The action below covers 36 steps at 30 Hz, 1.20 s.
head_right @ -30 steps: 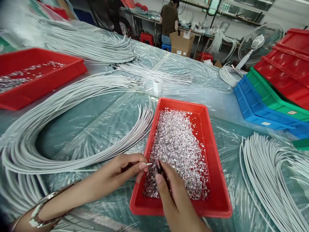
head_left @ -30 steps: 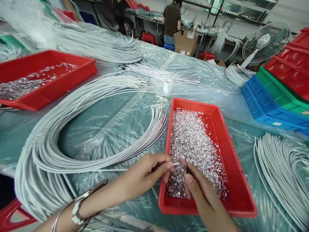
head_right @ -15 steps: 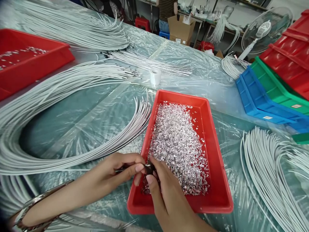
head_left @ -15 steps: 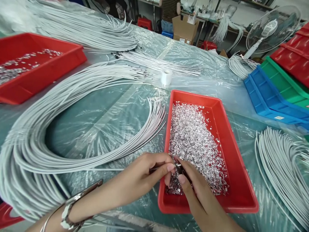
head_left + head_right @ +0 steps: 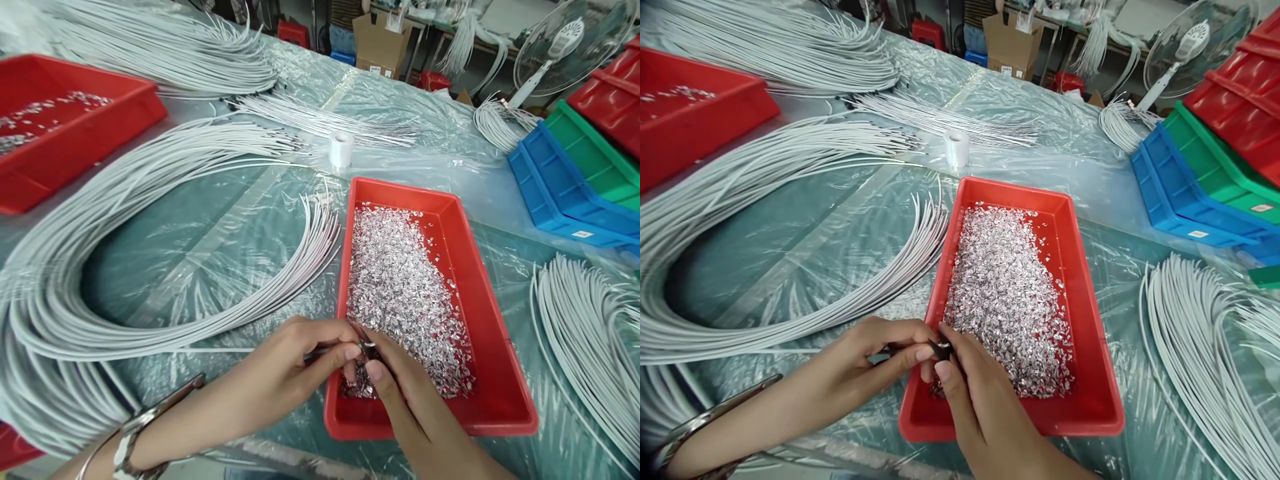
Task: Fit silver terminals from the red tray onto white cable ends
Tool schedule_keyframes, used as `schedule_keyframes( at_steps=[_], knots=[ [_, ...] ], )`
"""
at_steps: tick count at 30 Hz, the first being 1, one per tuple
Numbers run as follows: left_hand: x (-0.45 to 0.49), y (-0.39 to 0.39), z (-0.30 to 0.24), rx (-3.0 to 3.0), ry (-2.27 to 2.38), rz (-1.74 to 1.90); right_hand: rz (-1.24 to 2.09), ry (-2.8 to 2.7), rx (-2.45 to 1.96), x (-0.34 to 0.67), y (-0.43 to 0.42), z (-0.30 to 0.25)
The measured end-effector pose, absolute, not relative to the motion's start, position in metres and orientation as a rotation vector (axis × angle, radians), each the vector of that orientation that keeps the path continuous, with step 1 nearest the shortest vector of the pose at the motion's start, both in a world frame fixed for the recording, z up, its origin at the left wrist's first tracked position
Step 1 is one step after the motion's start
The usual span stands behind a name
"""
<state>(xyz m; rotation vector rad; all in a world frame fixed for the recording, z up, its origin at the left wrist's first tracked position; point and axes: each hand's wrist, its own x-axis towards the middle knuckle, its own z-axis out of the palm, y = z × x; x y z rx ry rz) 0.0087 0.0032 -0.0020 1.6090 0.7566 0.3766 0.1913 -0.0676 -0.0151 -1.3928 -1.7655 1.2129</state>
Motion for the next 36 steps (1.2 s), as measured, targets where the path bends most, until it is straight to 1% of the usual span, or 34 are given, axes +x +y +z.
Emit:
schedule_keyframes(
  at_steps=[7, 14, 20, 22, 27, 32, 36],
  knots=[
    [0.011, 0.005, 0.002, 1.615, 0.764, 0.356, 1.286, -1.715, -1.455, 0.190, -0.065, -0.011],
    [0.009, 0.006, 0.005, 1.585, 0.802, 0.361, 1.285, -1.652, -1.462, 0.191, -0.065, -0.008],
    [0.007, 0.007, 0.005, 1.579, 0.835, 0.344, 1.366, -1.377, -1.693, 0.196, -0.067, -0.008],
    [0.007, 0.007, 0.004, 1.582, 0.845, 0.316, 1.315, -1.372, -1.677, 0.199, -0.067, -0.007],
    [0.011, 0.006, 0.001, 1.585, 0.816, 0.221, 1.009, -1.524, -1.525, 0.202, -0.064, -0.004],
    [0.010, 0.004, -0.002, 1.590, 0.792, 0.126, 0.936, -1.777, -1.405, 0.202, -0.060, -0.005],
    [0.008, 0.001, -0.006, 1.621, 0.792, 0.152, 0.895, -1.863, -1.402, 0.204, -0.061, -0.007]
  ],
)
